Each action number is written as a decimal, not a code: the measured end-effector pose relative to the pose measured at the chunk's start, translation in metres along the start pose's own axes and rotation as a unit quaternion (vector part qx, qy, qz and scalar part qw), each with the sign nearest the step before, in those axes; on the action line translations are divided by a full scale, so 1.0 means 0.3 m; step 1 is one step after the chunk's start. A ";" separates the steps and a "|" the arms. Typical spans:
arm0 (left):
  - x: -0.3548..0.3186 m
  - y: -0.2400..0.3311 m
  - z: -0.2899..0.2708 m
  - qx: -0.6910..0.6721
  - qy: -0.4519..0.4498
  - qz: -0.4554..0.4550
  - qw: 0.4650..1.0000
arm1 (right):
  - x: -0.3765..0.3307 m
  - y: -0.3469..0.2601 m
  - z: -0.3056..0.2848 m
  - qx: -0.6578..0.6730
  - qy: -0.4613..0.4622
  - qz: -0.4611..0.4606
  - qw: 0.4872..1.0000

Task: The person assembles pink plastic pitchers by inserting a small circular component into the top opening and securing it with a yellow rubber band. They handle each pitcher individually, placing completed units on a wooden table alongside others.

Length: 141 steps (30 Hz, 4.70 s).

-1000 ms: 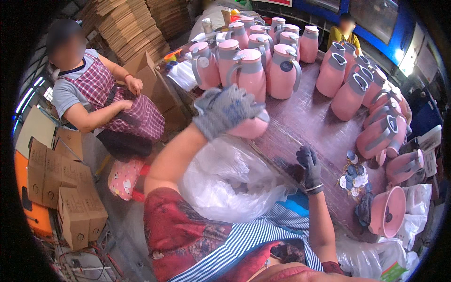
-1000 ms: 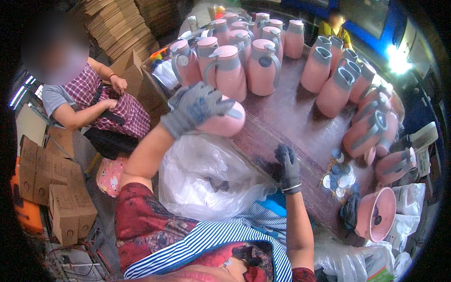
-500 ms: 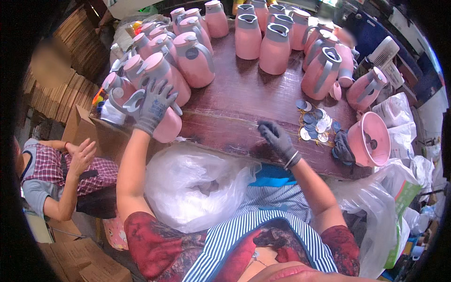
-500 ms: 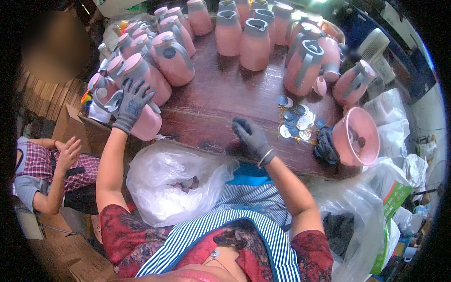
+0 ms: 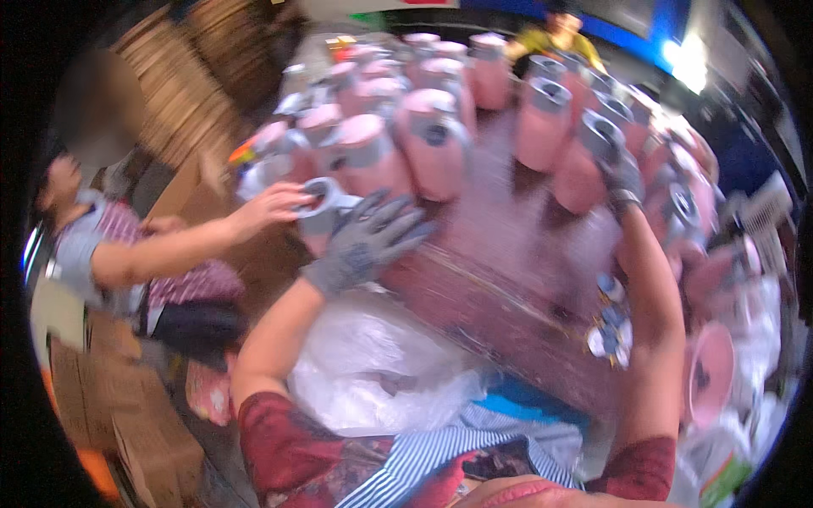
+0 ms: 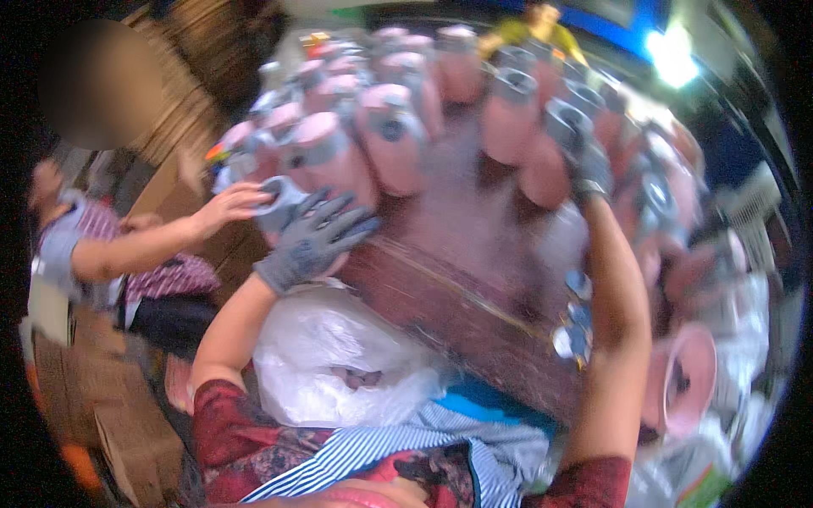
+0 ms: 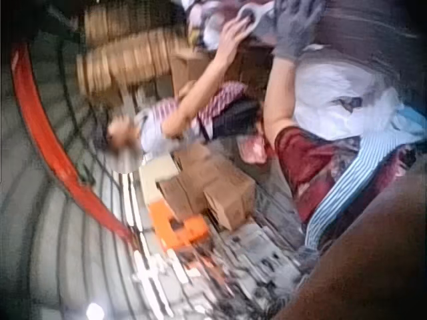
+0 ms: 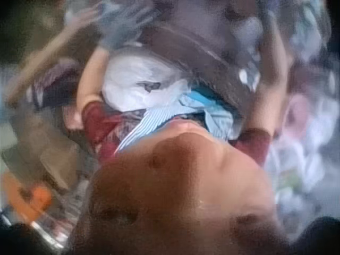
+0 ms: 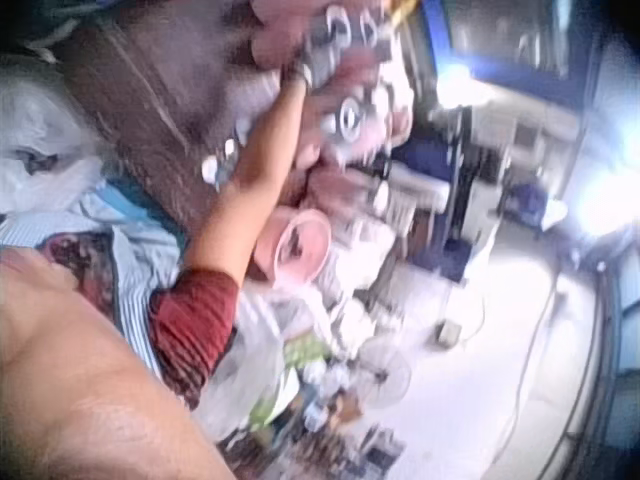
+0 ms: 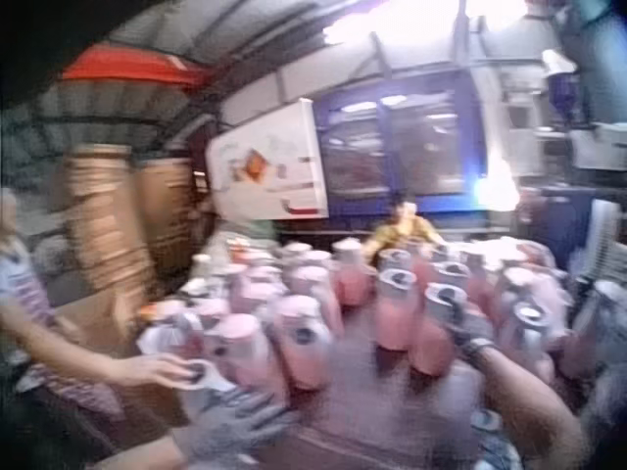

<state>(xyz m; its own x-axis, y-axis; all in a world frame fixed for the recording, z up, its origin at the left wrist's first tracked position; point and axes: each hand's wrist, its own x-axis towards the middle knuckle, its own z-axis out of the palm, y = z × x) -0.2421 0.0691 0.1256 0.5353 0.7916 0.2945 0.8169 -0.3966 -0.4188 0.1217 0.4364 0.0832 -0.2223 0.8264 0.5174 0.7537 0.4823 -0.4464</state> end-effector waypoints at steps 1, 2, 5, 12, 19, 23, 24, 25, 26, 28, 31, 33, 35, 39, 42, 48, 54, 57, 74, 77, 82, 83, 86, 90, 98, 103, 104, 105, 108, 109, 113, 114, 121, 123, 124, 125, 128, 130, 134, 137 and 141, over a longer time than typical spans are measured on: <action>0.040 -0.008 -0.036 0.021 0.031 -0.036 0.999 | -0.017 0.009 -0.002 -0.047 0.022 0.008 0.999; 0.063 -0.055 -0.021 0.042 0.068 -0.085 0.993 | -0.039 0.016 0.007 -0.080 0.074 -0.013 0.994; 0.187 -0.209 -0.136 -0.074 0.113 -0.314 0.940 | -0.123 0.083 0.007 -0.014 0.132 -0.104 0.986; 0.168 -0.720 0.006 0.107 -0.097 -0.514 0.845 | -0.590 -0.144 -0.271 0.224 -0.012 -0.114 0.968; -0.235 -1.117 0.203 0.068 -0.117 -0.580 0.804 | -0.863 -0.385 -0.502 0.169 -0.055 -0.169 0.970; -0.012 -0.822 -0.002 -0.040 -0.067 -0.542 0.837 | -0.980 -0.394 -0.608 0.116 -0.035 -0.101 0.987; -0.075 -0.857 -0.021 0.019 -0.083 -0.521 0.849 | -0.969 -0.412 -0.595 0.137 -0.043 -0.114 0.983; -0.139 -0.890 -0.043 0.077 -0.101 -0.499 0.858 | -0.957 -0.429 -0.574 0.170 -0.047 -0.119 0.977; -0.098 -0.830 -0.064 0.047 -0.045 -0.456 0.887 | -0.969 -0.425 -0.576 0.180 -0.048 -0.107 0.977; 0.005 -0.673 -0.082 0.057 -0.053 -0.367 0.927 | -0.985 -0.397 -0.578 0.135 -0.045 -0.113 0.983; 0.158 -0.430 -0.134 -0.188 -0.094 -0.209 0.955 | -1.005 -0.285 -0.506 0.270 -0.003 -0.102 0.958; 0.167 -0.253 -0.054 -0.349 -0.077 -0.103 0.928 | -0.981 -0.306 -0.446 0.389 -0.012 -0.046 0.920; 0.182 0.012 -0.068 -0.493 -0.042 -0.088 0.865 | -0.970 -0.306 -0.439 0.313 0.002 -0.009 0.950; 0.224 0.320 -0.058 -0.579 0.058 -0.030 0.813 | -0.974 -0.319 -0.481 0.377 -0.023 -0.025 0.926; 0.261 0.501 -0.052 -0.720 0.042 -0.069 0.690 | -1.022 -0.286 -0.489 0.421 -0.069 -0.037 0.904; 0.271 0.691 -0.035 -0.631 0.145 -0.209 0.733 | -1.193 -0.322 -0.420 0.389 0.099 0.076 0.913; 0.237 0.680 0.011 -0.718 0.114 -0.290 0.622 | -1.574 -0.282 -0.613 0.050 -0.026 -0.065 0.996; 0.186 0.698 0.032 -0.722 0.167 -0.287 0.607 | -1.852 -0.142 -0.792 -0.083 -0.041 -0.063 0.994; -0.559 0.646 0.043 -0.495 -0.274 -0.340 0.751 | -2.348 0.457 -0.939 -0.566 -0.225 0.042 0.792; -0.843 0.722 0.494 -0.333 -0.385 -0.307 0.804 | -2.289 0.413 -0.911 -0.553 -0.168 0.185 0.795; -0.688 0.810 0.667 -0.248 -0.451 -0.368 0.775 | -2.291 0.293 -0.982 -0.423 -0.004 0.231 0.876; -0.671 0.821 0.678 -0.243 -0.454 -0.367 0.775 | -2.348 0.338 -1.003 -0.379 0.037 0.214 0.900; -0.634 0.839 0.702 -0.222 -0.465 -0.355 0.780 | -2.303 0.255 -1.034 -0.587 -0.078 0.104 0.799; -0.589 0.816 0.696 -0.212 -0.470 -0.333 0.789 | -2.093 0.021 -0.998 -0.297 0.076 0.157 0.939; -0.609 0.617 0.163 -0.304 -0.323 -0.420 0.792 | -1.731 -0.217 -0.732 0.078 0.046 -0.013 0.996; -0.523 0.633 -0.260 -0.601 -0.022 -0.461 0.653 | -1.538 -0.497 -0.569 0.131 -0.153 -0.152 0.968; -0.470 0.643 -0.315 -0.660 0.027 -0.430 0.616 | -1.472 -0.565 -0.573 0.129 -0.153 -0.212 0.956; -0.409 0.647 -0.370 -0.682 -0.040 -0.410 0.604 | -1.418 -0.621 -0.582 0.122 -0.147 -0.276 0.942; -0.244 0.706 -0.375 -0.814 -0.086 -0.313 0.483 | -1.324 -0.704 -0.614 0.180 -0.139 -0.439 0.869; -0.203 0.721 -0.352 -0.846 -0.089 -0.303 0.430 | -1.308 -0.705 -0.627 0.198 -0.144 -0.442 0.863; -0.011 0.761 -0.214 -0.844 0.105 -0.321 0.417 | -1.209 -0.607 -0.744 0.156 -0.073 -0.348 0.922; 0.042 0.771 -0.146 -0.762 0.213 -0.339 0.509 | -1.162 -0.579 -0.766 0.100 -0.001 -0.303 0.948; 0.262 0.847 0.029 -0.675 0.217 -0.332 0.622 | -0.854 -0.475 -0.639 -0.164 0.034 -0.356 0.920; 0.250 0.846 0.045 -0.680 0.264 -0.300 0.614 | -0.877 -0.511 -0.662 -0.173 -0.037 -0.340 0.924; 0.239 0.826 0.000 -0.683 0.249 -0.279 0.627 | -0.888 -0.523 -0.709 -0.154 -0.070 -0.333 0.927; 0.231 0.804 -0.042 -0.686 0.234 -0.258 0.639 | -0.881 -0.524 -0.758 -0.135 -0.105 -0.326 0.930; 0.206 0.765 -0.153 -0.680 0.189 -0.239 0.667 | -0.823 -0.531 -0.874 -0.082 -0.178 -0.403 0.894; 0.197 0.735 -0.197 -0.679 0.158 -0.224 0.681 | -0.818 -0.520 -0.886 0.000 -0.218 -0.401 0.890; 0.174 0.742 -0.228 -0.707 0.137 -0.202 0.664 | -0.889 -0.499 -0.897 0.036 -0.227 -0.389 0.892; 0.159 0.743 -0.263 -0.657 0.167 -0.147 0.721 | -0.940 -0.496 -0.929 0.023 -0.204 -0.407 0.890; 0.163 0.742 -0.314 -0.612 0.167 -0.082 0.769 | -1.004 -0.467 -0.967 0.050 -0.178 -0.420 0.889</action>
<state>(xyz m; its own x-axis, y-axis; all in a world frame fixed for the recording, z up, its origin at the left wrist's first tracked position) -0.0139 -0.0242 0.1277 0.2626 0.7954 0.5463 0.3608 -0.6060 0.7089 0.2626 0.0355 0.2017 -0.8754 0.1943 0.4427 0.1755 0.9809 -0.0835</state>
